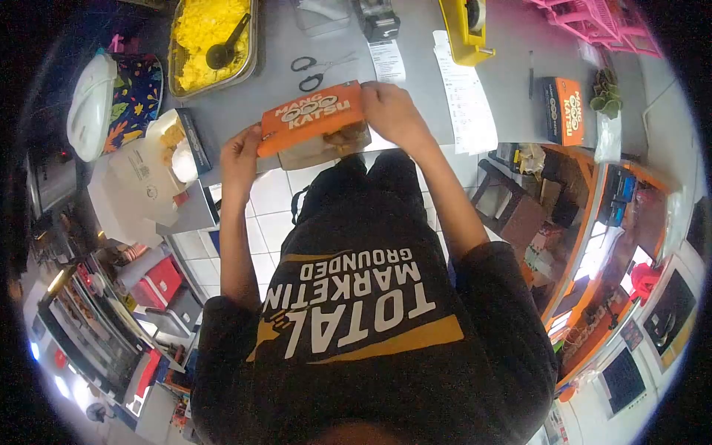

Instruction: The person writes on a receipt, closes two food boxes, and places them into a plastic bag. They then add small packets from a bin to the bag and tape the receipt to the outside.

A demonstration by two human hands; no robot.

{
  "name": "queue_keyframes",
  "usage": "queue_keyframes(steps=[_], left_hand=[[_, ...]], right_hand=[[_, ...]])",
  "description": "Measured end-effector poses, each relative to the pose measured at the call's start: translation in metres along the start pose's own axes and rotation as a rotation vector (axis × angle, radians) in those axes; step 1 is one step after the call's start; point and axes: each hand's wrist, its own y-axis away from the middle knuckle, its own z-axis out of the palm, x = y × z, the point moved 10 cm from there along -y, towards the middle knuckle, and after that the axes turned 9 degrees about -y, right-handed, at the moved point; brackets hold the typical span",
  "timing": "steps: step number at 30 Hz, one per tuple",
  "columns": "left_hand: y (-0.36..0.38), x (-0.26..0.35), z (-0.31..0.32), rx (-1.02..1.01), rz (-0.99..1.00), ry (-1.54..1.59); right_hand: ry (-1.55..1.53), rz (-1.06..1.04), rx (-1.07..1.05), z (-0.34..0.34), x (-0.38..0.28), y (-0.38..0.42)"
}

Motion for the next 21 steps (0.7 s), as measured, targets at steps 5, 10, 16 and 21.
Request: queue_keyframes(steps=[5, 10, 16, 21], left_hand=[[-0.003, -0.012, 0.009, -0.007, 0.03, 0.076], [0.009, -0.019, 0.024, 0.046, 0.133, -0.101], [0.022, 0.071, 0.032, -0.058, 0.69, -0.769], [0.011, 0.078, 0.053, -0.324, 0.746, -0.965]], right_hand=[[0.081, -0.111, -0.076, 0.011, 0.035, -0.006], [0.143, -0.303, 0.013, 0.023, 0.041, 0.013], [0.14, -0.114, 0.004, 0.018, 0.035, 0.058], [-0.228, -0.098, 0.179, 0.04, 0.074, 0.063]])
